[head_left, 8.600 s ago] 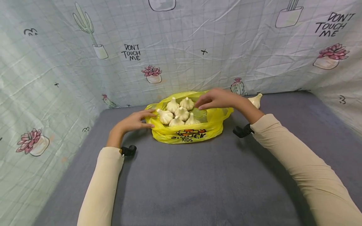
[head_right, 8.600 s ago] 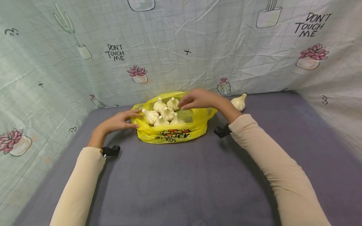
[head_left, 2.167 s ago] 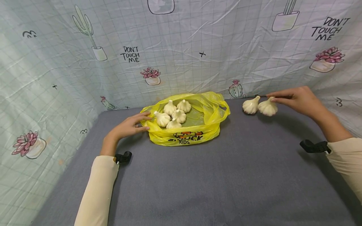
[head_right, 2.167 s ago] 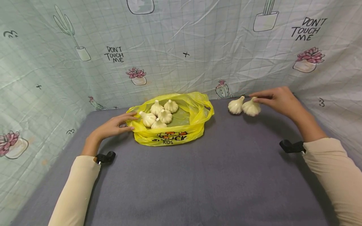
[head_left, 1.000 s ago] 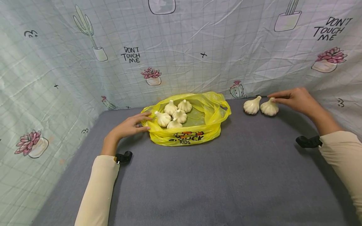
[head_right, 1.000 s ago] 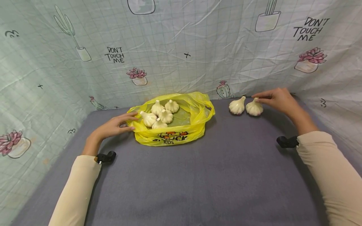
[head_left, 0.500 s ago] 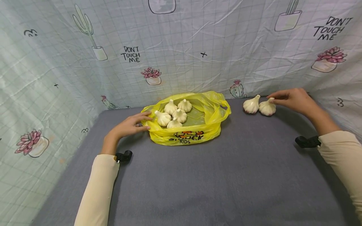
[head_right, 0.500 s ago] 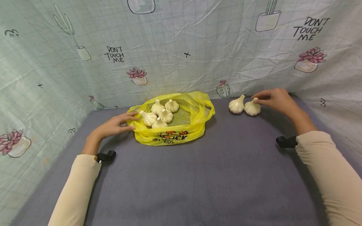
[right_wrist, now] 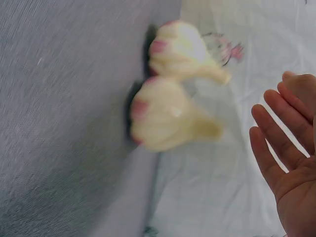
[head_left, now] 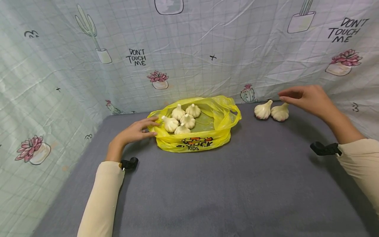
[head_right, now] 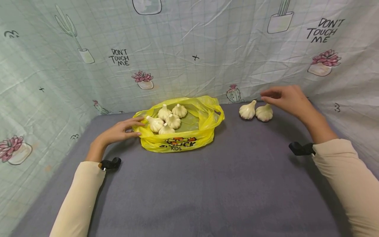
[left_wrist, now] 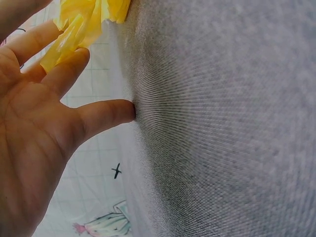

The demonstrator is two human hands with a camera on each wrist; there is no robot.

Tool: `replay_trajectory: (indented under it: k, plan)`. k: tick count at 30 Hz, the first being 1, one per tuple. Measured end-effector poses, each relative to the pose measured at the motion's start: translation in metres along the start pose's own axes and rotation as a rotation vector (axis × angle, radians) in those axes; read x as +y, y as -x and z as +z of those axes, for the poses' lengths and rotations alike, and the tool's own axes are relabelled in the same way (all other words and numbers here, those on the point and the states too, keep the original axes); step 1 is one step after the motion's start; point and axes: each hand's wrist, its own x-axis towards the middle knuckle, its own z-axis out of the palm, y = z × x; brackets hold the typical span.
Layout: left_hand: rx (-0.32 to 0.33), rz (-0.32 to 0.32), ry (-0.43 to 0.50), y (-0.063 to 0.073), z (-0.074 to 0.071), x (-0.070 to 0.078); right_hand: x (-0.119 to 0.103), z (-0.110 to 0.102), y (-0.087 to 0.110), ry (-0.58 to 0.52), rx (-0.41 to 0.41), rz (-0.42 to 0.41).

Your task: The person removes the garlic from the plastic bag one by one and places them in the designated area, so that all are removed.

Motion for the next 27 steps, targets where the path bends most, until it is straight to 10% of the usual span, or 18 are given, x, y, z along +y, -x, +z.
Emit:
replay_trajectory:
  k: [16,27]
  plan:
    - [-0.005,-0.004,-0.017,-0.001,0.0,0.001,-0.075,0.019,-0.008,-0.086,0.074,-0.317]
    - [-0.005,0.003,-0.028,-0.001,-0.001,0.0,-0.116,0.039,-0.017,-0.177,-0.05,-0.409]
